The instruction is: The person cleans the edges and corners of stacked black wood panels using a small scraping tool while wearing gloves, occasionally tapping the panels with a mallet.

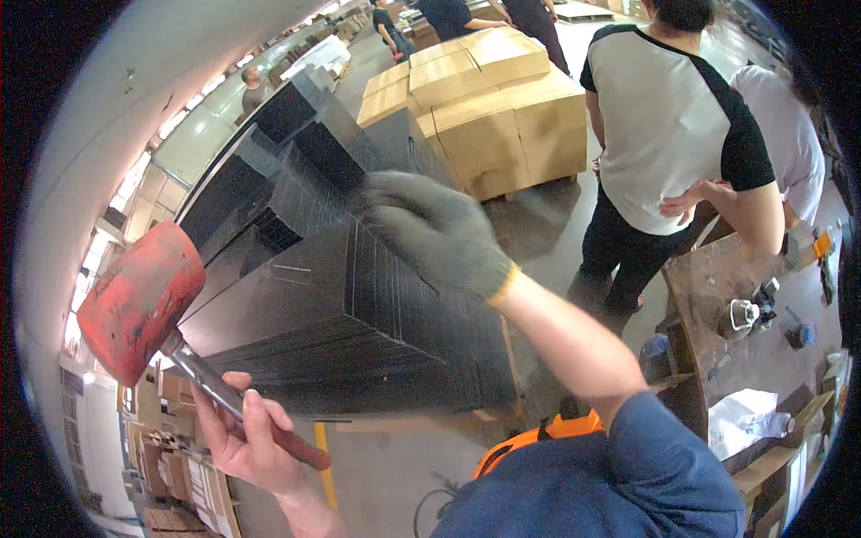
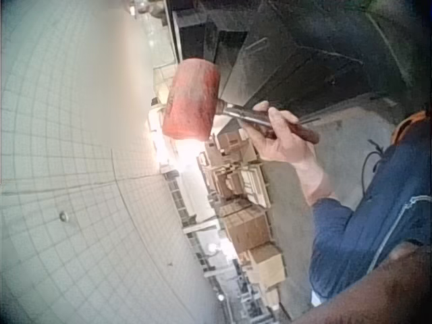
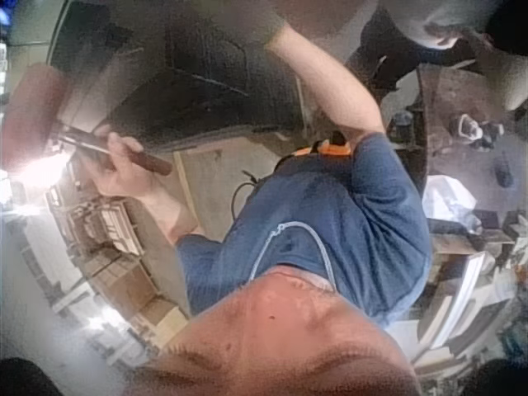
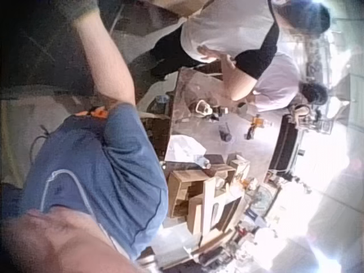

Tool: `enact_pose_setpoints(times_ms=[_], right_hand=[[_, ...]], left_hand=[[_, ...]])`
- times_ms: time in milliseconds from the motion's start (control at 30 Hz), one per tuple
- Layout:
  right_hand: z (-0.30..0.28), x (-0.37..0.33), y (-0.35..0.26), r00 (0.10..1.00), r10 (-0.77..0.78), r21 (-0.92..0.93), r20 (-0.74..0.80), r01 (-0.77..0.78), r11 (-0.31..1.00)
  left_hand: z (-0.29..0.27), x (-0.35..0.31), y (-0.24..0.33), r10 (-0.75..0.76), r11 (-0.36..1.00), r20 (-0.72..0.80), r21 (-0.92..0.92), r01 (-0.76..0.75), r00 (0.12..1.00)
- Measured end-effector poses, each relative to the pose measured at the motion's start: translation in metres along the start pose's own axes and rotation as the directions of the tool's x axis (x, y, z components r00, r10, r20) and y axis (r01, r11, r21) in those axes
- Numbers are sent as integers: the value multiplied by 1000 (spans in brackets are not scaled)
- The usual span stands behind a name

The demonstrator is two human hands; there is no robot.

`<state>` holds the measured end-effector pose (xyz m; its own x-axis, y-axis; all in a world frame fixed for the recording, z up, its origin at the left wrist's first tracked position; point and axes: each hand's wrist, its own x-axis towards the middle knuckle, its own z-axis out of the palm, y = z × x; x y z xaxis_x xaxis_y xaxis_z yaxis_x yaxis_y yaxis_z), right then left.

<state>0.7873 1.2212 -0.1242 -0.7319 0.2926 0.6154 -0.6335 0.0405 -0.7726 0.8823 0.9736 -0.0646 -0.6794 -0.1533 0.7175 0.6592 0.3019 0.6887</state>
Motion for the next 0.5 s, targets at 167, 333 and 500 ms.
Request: enact_pose_setpoints(times_ms=[167, 333, 500], right_hand=[[-38, -133, 43, 952, 290, 111, 94, -299, 948], [-39, -215, 17, 902, 221, 190, 372, -307, 933], [-49, -271, 29, 914, 393, 298, 104, -406, 864]], left_hand=[[13, -42, -11, 55, 998, 260, 0, -57, 964], [55, -96, -13, 271, 806, 718, 196, -559, 641], [86, -151, -65, 356, 852, 812, -79, -517, 462]])
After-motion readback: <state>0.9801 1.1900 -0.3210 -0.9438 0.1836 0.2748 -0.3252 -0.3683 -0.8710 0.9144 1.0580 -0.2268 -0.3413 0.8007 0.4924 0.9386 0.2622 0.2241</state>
